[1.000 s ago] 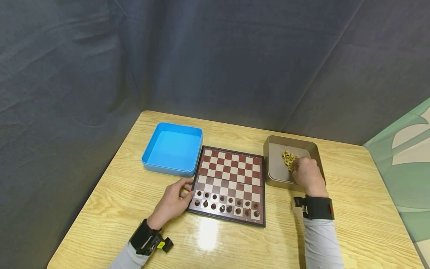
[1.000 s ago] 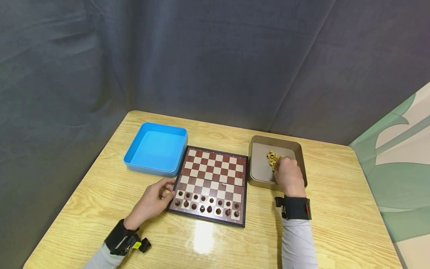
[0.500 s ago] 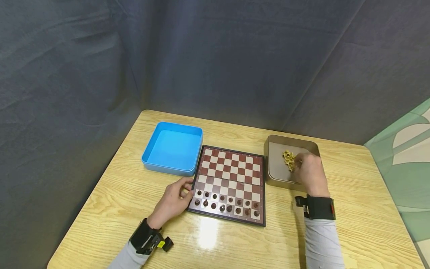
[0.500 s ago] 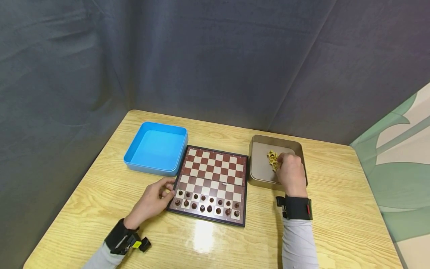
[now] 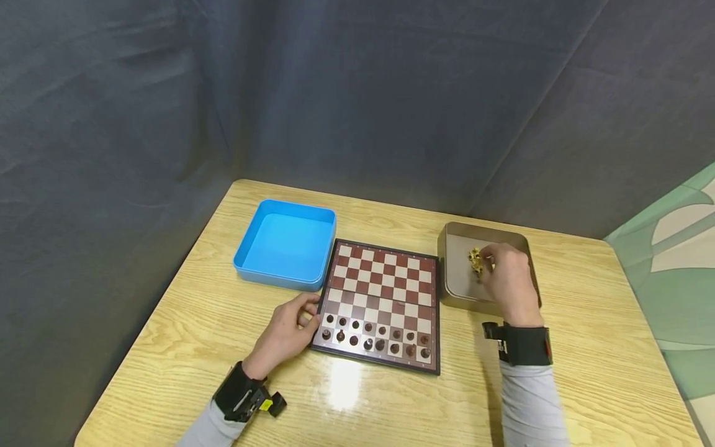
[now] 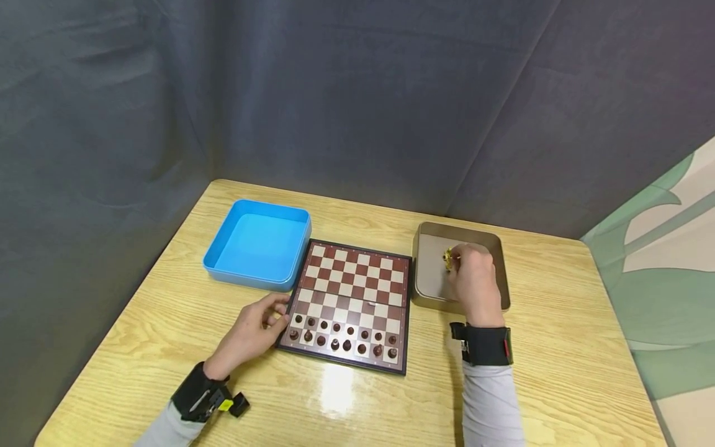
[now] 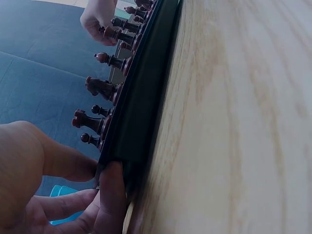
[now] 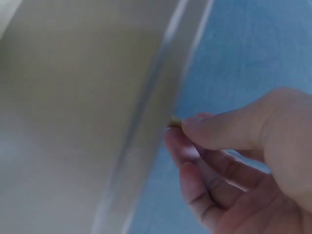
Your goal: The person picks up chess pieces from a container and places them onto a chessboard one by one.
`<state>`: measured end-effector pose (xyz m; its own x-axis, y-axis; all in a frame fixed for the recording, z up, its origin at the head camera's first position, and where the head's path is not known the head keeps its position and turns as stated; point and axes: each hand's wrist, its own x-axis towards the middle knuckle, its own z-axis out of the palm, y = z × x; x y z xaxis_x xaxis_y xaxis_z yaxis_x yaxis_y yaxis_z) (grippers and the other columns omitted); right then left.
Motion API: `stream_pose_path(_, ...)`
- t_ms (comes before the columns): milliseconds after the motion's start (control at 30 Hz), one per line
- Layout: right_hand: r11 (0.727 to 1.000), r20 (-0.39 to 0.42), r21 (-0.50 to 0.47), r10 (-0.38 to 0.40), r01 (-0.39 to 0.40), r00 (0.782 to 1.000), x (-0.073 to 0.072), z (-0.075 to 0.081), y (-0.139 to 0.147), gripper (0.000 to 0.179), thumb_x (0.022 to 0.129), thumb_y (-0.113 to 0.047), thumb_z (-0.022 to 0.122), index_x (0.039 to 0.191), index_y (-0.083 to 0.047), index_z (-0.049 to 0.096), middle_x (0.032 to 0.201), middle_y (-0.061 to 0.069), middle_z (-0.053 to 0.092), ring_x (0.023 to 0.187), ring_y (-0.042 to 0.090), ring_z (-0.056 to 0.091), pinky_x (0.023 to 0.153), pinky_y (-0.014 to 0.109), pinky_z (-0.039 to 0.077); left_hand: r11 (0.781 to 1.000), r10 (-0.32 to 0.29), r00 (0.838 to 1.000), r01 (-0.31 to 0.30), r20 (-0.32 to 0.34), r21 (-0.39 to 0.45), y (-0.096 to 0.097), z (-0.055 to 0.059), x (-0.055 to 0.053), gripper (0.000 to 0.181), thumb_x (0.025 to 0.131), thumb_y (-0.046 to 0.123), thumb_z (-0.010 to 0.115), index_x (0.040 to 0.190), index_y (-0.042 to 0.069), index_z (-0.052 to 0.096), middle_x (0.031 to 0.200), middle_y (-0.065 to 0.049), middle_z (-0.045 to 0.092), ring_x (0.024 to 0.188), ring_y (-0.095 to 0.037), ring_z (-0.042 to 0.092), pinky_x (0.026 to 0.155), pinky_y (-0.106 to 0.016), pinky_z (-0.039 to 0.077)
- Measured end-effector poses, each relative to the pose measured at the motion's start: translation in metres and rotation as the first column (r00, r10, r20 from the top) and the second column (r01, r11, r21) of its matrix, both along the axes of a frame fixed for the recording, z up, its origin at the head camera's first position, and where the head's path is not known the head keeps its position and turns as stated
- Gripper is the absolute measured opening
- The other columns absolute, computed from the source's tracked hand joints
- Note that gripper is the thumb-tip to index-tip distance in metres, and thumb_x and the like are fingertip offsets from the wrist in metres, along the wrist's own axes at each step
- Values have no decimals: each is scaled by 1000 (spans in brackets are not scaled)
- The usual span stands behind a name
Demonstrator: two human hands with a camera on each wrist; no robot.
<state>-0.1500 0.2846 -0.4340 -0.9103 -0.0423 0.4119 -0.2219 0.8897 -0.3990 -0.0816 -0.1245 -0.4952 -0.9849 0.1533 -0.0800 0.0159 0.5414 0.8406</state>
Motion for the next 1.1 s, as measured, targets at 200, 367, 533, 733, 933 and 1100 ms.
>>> stream_pose_path(200, 998, -40, -28, 49, -50, 998, -2, 3, -15, 11, 81, 17, 65, 89, 13, 72, 87, 26, 67, 77, 40, 66, 61, 52, 55, 1000, -5, 1000, 5, 5, 3, -2, -2, 0, 40, 93, 6, 69, 132, 1, 65, 96, -1, 66, 74, -9, 64, 63, -26, 56)
stream_pose_path(367, 996, -72, -7, 91, -92, 993, -6, 5, -25, 7, 82, 12, 70, 87, 9, 73, 81, 22, 70, 71, 35, 66, 61, 46, 52, 1000, 1, 1000, -1, 11, 3, -2, -2, 0, 40, 92, 6, 69, 132, 1, 65, 96, -1, 65, 73, -9, 64, 63, -25, 56)
stream_pose_path(533, 993, -63, 1, 114, -114, 991, -11, 7, -35, 6, 83, 7, 72, 88, 6, 75, 81, 19, 73, 71, 33, 69, 61, 45, 52, 1000, -1, 1000, 1, 17, 25, -1, -4, 0, 40, 92, 3, 69, 131, 0, 65, 96, -4, 66, 72, -10, 64, 62, -26, 56)
stream_pose_path(733, 988, 20, -42, 147, -146, 989, -17, 5, -46, 9, 86, 7, 68, 92, 6, 75, 87, 21, 73, 79, 35, 70, 67, 48, 54, 999, -4, 1000, 3, 25, 37, 2, -4, -1, 40, 92, 3, 69, 132, 1, 65, 96, -3, 66, 72, -9, 64, 63, -25, 56)
stream_pose_path(933, 985, 65, -45, 171, -168, 983, -20, -1, -51, 6, 88, 5, 69, 92, 6, 74, 87, 19, 72, 77, 32, 68, 65, 45, 54, 999, -12, 1000, 12, 10, 34, 2, -3, -2, 40, 92, 3, 69, 132, 0, 65, 96, -3, 66, 72, -8, 64, 63, -25, 56)
stream_pose_path(1100, 982, 72, -39, 187, -185, 980, -22, -7, -53, 6, 88, 4, 71, 92, 5, 75, 86, 17, 72, 74, 29, 66, 62, 42, 51, 1000, -11, 1000, 11, -4, 24, 1, -2, -2, 40, 92, 3, 69, 132, 0, 65, 95, -3, 67, 72, -8, 64, 62, -25, 56)
